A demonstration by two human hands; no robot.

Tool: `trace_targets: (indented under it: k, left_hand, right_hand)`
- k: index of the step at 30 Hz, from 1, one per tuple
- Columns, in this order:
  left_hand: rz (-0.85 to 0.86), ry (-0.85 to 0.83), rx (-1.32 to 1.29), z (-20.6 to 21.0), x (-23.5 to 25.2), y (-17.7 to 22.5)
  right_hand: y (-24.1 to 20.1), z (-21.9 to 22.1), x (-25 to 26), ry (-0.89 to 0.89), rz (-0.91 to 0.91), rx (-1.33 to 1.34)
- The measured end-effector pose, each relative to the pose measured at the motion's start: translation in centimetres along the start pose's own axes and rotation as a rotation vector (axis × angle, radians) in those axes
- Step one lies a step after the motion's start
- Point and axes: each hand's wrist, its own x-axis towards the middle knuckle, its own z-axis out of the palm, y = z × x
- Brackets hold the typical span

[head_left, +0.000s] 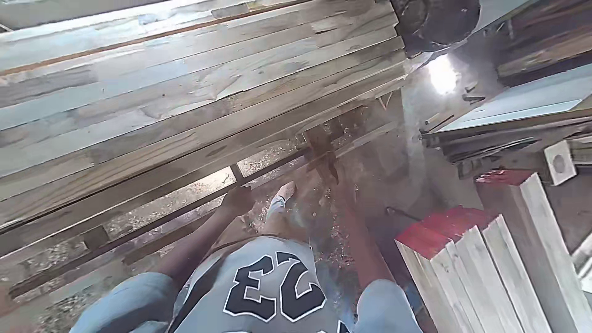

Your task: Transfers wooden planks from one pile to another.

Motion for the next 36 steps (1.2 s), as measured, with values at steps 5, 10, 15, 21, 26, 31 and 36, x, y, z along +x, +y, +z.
trace_targets:
  k: [5,10,15,21,26,31,36]
  left_hand:
    - [-0.036,0.077,-0.03,1.1,0.1,0.8]
    - [-0.045,0.228,-0.024,3.1,-1.1,1.8]
    - [-0.058,0.362,-0.036,4.7,-1.6,1.9]
    - [-0.045,0.364,0.033,4.6,-1.7,2.2]
    - [-0.029,0.356,0.036,4.8,-1.7,1.9]
    - [-0.03,0.369,0.03,5.0,-1.5,1.8]
    - [-0.08,0.413,-0.022,6.1,-1.3,2.4]
  right_hand:
    - [0.8,-1.6,-0.8,-0.217,0.076,-0.304]
    - [2.0,-3.9,0.3,-0.121,0.1,0.02]
    - [-0.8,-1.1,0.0,-0.13,0.21,0.503]
    - [-1.3,0.2,-4.1,-0.284,0.297,0.646]
    - [1.3,-1.3,0.5,0.097,0.076,0.162]
    - [4.8,1.6,2.2,0.042,-0.043,-0.089]
    - [9.5,-2.5,1.6,-0.009,-0.101,-0.105]
